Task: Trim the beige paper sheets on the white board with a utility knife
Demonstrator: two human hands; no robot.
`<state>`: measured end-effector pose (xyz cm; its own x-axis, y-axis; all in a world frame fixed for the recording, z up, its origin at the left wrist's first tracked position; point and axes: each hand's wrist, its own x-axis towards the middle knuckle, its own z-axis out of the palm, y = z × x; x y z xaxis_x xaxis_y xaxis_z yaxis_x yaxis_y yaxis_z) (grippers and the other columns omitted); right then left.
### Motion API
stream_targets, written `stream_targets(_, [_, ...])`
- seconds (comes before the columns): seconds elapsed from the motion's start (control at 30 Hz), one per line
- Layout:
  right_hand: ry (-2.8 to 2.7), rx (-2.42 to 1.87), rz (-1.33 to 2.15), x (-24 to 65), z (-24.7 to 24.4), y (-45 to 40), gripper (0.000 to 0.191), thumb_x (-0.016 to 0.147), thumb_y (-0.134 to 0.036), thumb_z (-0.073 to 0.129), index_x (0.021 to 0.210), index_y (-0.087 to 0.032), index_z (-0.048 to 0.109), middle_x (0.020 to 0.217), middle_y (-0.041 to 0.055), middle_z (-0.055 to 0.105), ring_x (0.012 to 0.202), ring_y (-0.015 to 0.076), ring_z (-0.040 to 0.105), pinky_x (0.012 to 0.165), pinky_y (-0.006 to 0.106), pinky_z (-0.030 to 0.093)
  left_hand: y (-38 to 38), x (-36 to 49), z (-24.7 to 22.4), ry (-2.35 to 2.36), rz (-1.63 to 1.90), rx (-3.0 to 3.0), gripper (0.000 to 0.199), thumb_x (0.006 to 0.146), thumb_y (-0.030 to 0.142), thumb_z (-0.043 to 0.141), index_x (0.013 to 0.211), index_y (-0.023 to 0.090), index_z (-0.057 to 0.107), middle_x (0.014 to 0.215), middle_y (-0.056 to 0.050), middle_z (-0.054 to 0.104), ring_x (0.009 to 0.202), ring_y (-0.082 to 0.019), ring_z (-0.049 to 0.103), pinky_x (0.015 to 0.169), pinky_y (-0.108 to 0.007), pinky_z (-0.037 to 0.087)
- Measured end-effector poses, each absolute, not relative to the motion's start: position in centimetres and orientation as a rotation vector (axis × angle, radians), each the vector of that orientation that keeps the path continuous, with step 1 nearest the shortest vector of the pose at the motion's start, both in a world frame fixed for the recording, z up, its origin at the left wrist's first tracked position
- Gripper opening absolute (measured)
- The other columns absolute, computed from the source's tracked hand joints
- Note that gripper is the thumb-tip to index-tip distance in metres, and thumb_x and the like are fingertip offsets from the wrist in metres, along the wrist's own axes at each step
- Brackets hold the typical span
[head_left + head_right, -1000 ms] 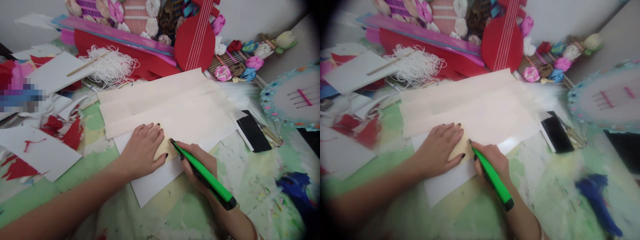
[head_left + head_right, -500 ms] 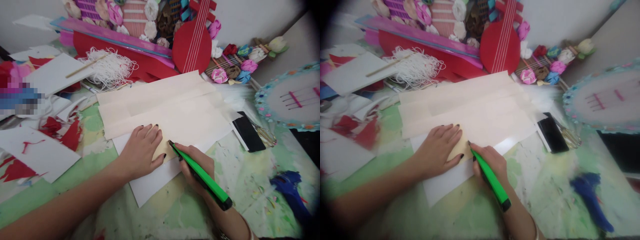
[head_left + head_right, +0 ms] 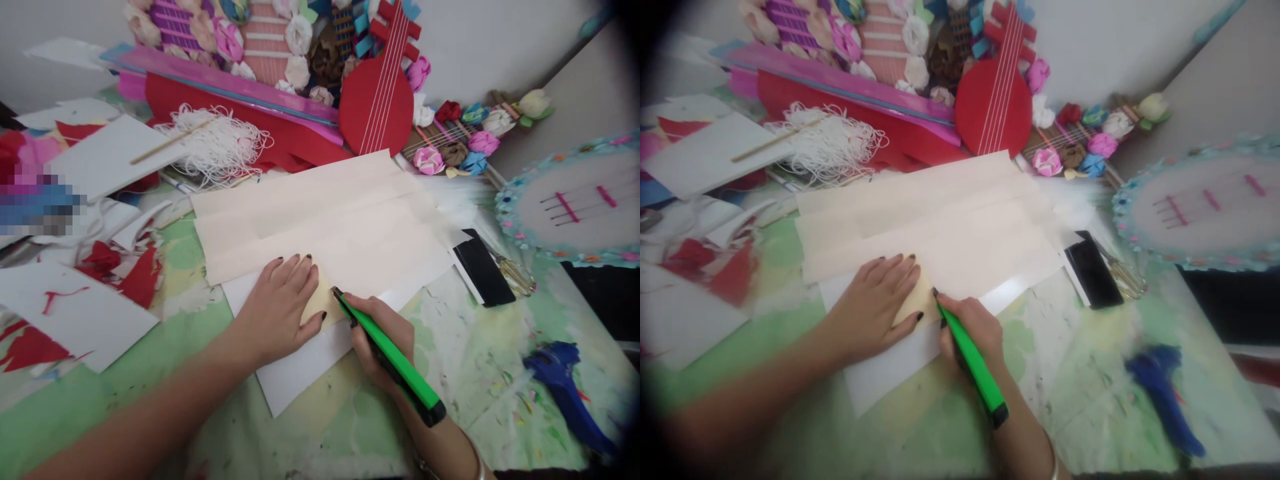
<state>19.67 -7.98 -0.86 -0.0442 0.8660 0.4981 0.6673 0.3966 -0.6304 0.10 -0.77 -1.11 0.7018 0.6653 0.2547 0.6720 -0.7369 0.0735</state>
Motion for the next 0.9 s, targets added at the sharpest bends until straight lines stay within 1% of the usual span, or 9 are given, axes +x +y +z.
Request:
stream_targets(0.07, [-1.785, -1.328, 0.279, 19.68, -0.82, -8.02, 0.034, 0.081, -0.01, 0.051, 0.111, -0.018, 0.065, 0.082, 0.0053, 0.069, 0.068, 0.0158, 0.065, 0.058, 0.029, 0.052, -0.83, 0.1, -1.18, -1.14, -0.411, -2.872, 0.056, 0.095, 0.042, 0.04, 0.134, 0.004, 0.05, 0.143, -0.021, 0.048, 0.131, -0.037, 0.041, 0.109, -0.053, 0.03])
stream_targets(0.23, [-1.786, -1.315, 0.278, 20.03, -0.87, -8.25, 0.033, 0.081, -0.011, 0.051, 0.111, -0.017, 0.066, 0.09, 0.0081, 0.071, 0.074, 0.0181, 0.068, 0.063, 0.031, 0.054, -0.91, 0.16, -1.17, -1.171, -0.395, -2.862, 0.056, 0.094, 0.043, 0.04, 0.136, 0.007, 0.048, 0.144, -0.02, 0.047, 0.132, -0.036, 0.04, 0.11, -0.052, 0.03])
stream_targets(0.37, [-1.792, -1.321, 0.319, 20.1, -1.1, -8.29, 0.036, 0.081, -0.011, 0.052, 0.114, -0.018, 0.065, 0.086, 0.0064, 0.07, 0.069, 0.0165, 0.065, 0.061, 0.03, 0.053, -0.93, 0.17, -1.07, -1.194, -0.396, -2.885, 0.057, 0.093, 0.044, 0.043, 0.136, 0.006, 0.048, 0.144, -0.02, 0.047, 0.132, -0.036, 0.04, 0.111, -0.052, 0.029])
stream_targets(0.5, [-1.774, -1.301, 0.314, 19.96, -1.18, -8.21, 0.033, 0.082, -0.011, 0.053, 0.112, -0.019, 0.065, 0.082, 0.0048, 0.068, 0.065, 0.0154, 0.063, 0.057, 0.029, 0.051, -0.91, 0.17, -1.0, -1.2, -0.406, -2.896, 0.057, 0.093, 0.043, 0.044, 0.136, 0.006, 0.048, 0.143, -0.02, 0.048, 0.132, -0.036, 0.04, 0.11, -0.052, 0.028])
stream_targets(0.7, [-1.779, -1.315, 0.288, 19.95, -0.71, -8.22, 0.031, 0.084, -0.013, 0.051, 0.11, -0.017, 0.066, 0.083, 0.0063, 0.07, 0.067, 0.0166, 0.065, 0.058, 0.029, 0.052, -0.86, 0.15, -0.99, -1.222, -0.41, -2.91, 0.057, 0.092, 0.044, 0.046, 0.136, 0.007, 0.049, 0.142, -0.019, 0.048, 0.133, -0.036, 0.04, 0.111, -0.051, 0.028])
stream_targets(0.9, [-1.786, -1.342, 0.261, 20.01, -0.53, -8.34, 0.029, 0.083, -0.014, 0.05, 0.107, -0.018, 0.066, 0.08, 0.0055, 0.069, 0.064, 0.0166, 0.064, 0.057, 0.03, 0.052, -0.85, 0.13, -1.08, -1.217, -0.426, -2.903, 0.056, 0.092, 0.043, 0.047, 0.135, 0.007, 0.049, 0.142, -0.018, 0.048, 0.132, -0.035, 0.04, 0.11, -0.051, 0.029])
